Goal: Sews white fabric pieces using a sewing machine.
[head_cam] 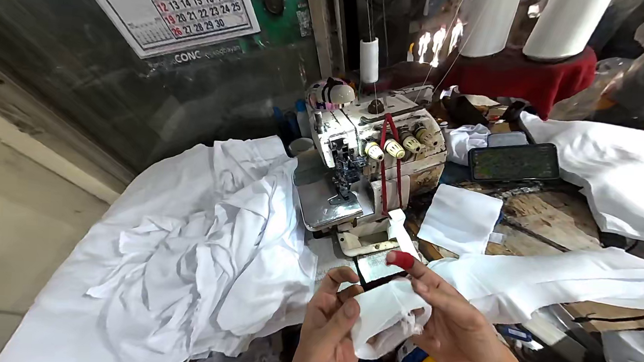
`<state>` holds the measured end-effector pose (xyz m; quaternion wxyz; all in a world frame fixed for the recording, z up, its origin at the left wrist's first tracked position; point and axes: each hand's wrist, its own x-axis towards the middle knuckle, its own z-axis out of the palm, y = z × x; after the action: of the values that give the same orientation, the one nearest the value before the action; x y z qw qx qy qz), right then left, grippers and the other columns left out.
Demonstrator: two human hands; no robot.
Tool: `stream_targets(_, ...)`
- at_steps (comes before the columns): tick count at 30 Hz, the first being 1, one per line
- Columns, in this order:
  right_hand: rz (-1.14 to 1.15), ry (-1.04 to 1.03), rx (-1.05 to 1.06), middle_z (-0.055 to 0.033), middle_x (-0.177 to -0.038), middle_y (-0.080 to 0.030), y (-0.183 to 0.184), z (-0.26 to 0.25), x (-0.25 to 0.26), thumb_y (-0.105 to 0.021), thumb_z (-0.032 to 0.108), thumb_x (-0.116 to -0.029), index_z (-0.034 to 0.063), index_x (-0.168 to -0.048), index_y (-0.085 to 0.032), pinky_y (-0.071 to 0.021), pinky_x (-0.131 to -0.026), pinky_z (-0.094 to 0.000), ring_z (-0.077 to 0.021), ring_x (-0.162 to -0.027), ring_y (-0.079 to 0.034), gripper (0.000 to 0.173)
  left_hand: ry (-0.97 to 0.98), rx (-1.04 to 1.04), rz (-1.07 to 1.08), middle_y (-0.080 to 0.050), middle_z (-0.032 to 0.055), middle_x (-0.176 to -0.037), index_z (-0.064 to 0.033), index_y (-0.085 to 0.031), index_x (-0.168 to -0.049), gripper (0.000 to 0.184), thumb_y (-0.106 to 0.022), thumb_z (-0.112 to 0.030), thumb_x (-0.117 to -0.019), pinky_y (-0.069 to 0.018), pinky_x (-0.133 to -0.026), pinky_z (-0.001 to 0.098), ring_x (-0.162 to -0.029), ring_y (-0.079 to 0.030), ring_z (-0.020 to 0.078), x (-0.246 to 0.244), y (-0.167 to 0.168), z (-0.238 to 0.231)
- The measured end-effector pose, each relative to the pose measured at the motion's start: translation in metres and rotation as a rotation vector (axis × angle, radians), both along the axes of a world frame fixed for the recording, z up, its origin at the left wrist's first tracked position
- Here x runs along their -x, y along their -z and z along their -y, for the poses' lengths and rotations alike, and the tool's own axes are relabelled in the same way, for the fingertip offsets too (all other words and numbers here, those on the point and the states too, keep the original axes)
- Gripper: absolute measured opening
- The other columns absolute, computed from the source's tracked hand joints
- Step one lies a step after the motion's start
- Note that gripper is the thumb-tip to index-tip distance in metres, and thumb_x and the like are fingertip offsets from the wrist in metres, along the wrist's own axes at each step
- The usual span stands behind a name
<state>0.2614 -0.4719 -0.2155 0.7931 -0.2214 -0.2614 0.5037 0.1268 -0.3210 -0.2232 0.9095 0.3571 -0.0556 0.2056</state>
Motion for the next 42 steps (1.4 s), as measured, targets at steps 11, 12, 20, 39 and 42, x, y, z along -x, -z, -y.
stream_targets(11, -0.223, 0.08, 0.061, -0.0137, -0.1, -0.069, -0.006, -0.004, 0.002, -0.059, 0.015, -0.1022, 0.0147, -0.133, -0.059, -0.0495, -0.054, -0.0178, -0.008, -0.068, -0.064, 0.03, -0.123, -0.382, -0.473, -0.066, 0.0147, -0.1, 0.0034, -0.055, -0.12, 0.019, -0.055, -0.006, -0.1032, -0.0605, -0.073, 0.0375, -0.083, -0.067, 0.0205, 0.017, -0.02, 0.002)
stream_targets(12, -0.263, 0.053, 0.081, -0.0133, -0.099, -0.069, -0.009, -0.004, 0.003, -0.059, 0.013, -0.1018, 0.0135, -0.131, -0.058, -0.0471, -0.05, -0.0161, -0.0059, -0.063, -0.061, 0.029, -0.139, -0.399, -0.485, -0.065, 0.0146, -0.099, 0.0034, -0.055, -0.12, 0.019, -0.053, -0.006, -0.1037, -0.0593, -0.069, 0.0355, -0.081, -0.067, 0.0199, 0.019, -0.021, 0.002)
stream_targets(20, -0.325, 0.016, 0.304, -0.0105, -0.089, -0.069, -0.025, -0.011, 0.017, -0.06, 0.02, -0.102, 0.0073, -0.114, -0.064, -0.0574, -0.063, -0.0232, -0.0106, -0.07, -0.067, 0.018, -0.434, -0.764, -0.549, -0.065, 0.0123, -0.101, 0.0045, -0.049, -0.117, 0.043, -0.078, -0.009, -0.0886, -0.0627, -0.071, 0.0343, -0.084, -0.069, 0.0184, 0.043, -0.031, 0.025)
stream_targets(39, 0.92, 0.19, 0.656, 0.0006, -0.08, -0.072, 0.01, -0.132, 0.031, -0.063, 0.036, -0.0997, 0.0116, -0.101, -0.071, -0.0628, -0.061, -0.0335, -0.0111, -0.065, -0.071, 0.026, -0.605, -2.2, -0.867, -0.062, 0.0106, -0.108, -0.0178, -0.076, -0.115, 0.021, -0.07, -0.017, -0.0948, -0.0606, -0.066, 0.0376, -0.08, -0.067, 0.0216, -0.004, -0.067, -0.127)
stream_targets(42, 1.008, 0.337, 0.674, -0.0007, -0.089, -0.065, 0.017, -0.135, 0.034, -0.066, 0.04, -0.0952, 0.0145, -0.099, -0.075, -0.0564, -0.07, -0.0301, -0.0096, -0.078, -0.064, 0.028, -0.604, -2.236, -0.836, -0.061, 0.0079, -0.109, -0.0176, -0.075, -0.103, 0.011, -0.067, -0.022, -0.0962, -0.0594, -0.062, 0.035, -0.077, -0.067, 0.0189, -0.002, -0.067, -0.132)
